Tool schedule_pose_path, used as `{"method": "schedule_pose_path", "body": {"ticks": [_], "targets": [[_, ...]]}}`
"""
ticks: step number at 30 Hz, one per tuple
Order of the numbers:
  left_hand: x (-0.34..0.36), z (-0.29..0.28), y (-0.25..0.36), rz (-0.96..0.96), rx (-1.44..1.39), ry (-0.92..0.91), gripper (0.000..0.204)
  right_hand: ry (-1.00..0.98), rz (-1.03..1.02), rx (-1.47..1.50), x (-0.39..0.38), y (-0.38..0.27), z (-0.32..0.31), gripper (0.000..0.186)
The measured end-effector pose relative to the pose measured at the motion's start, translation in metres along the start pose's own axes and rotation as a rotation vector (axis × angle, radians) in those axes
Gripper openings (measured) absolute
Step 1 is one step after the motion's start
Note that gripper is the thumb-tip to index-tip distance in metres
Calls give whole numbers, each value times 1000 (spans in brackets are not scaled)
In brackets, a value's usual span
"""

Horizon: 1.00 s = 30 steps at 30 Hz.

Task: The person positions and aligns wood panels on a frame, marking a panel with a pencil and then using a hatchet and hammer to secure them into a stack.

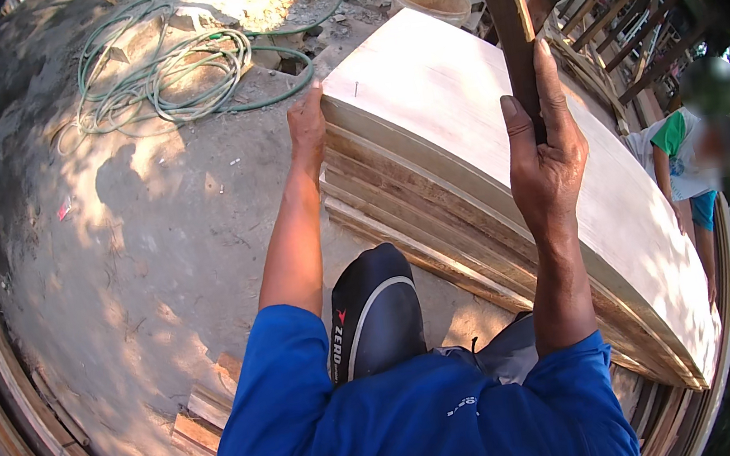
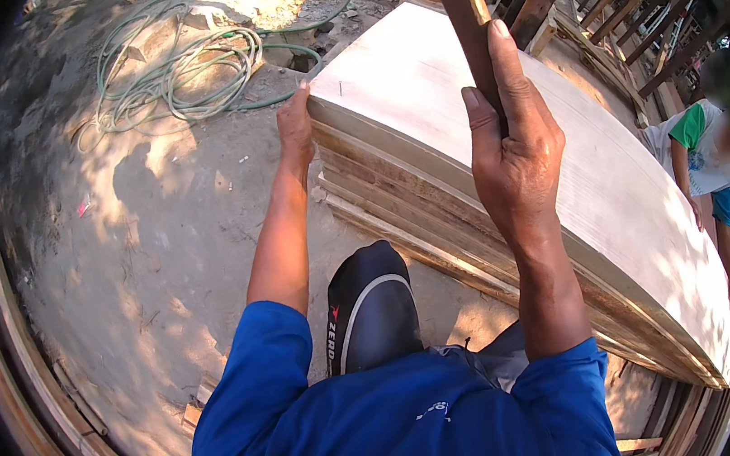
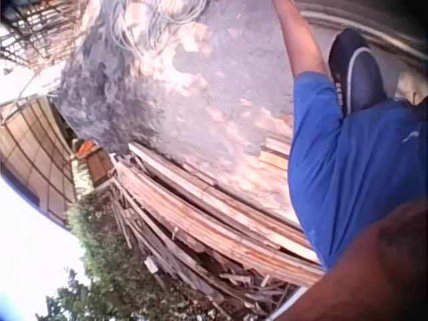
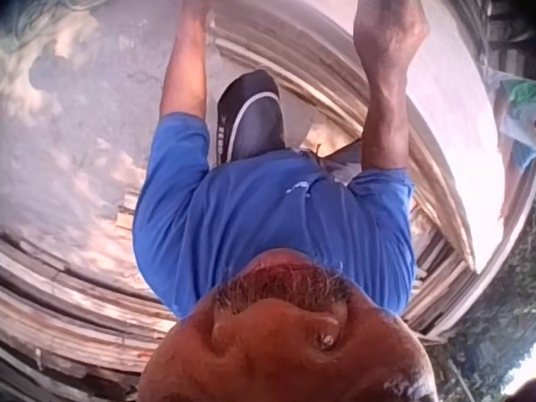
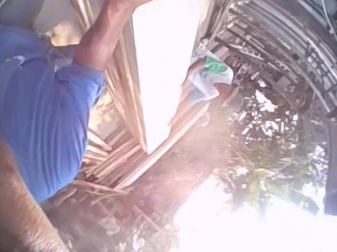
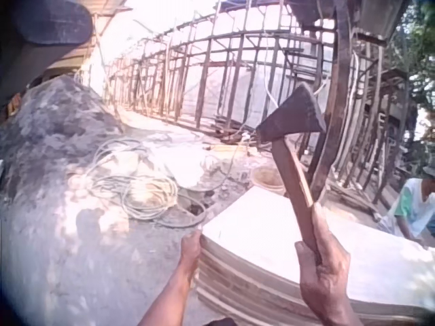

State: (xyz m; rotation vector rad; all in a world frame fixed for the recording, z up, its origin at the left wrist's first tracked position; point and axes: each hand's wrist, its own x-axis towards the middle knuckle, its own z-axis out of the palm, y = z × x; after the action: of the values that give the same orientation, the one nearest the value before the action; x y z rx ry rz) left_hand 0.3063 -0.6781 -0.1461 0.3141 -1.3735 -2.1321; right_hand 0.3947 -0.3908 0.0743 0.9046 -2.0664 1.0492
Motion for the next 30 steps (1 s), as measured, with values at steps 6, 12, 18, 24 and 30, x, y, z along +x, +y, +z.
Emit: {"method": "schedule_pose_path", "body": {"ticks": [6, 12, 18, 24, 30], "targets": [[-5, 5, 3, 61, 37, -20, 44, -745, 234, -439, -24, 27, 17, 57], [-9, 9, 7, -24, -15, 21, 43, -20, 76, 13, -6, -4, -3, 61], [-3, 5, 6, 136, -1, -64, 44, -703, 233, -364, -37, 27, 24, 66], [-16, 14, 18, -28, -97, 2, 40, -89, 114, -27, -10, -8, -11, 65], [-7, 10, 10, 115, -30, -60, 43, -676, 170, -333, -38, 20, 32, 62]]}}
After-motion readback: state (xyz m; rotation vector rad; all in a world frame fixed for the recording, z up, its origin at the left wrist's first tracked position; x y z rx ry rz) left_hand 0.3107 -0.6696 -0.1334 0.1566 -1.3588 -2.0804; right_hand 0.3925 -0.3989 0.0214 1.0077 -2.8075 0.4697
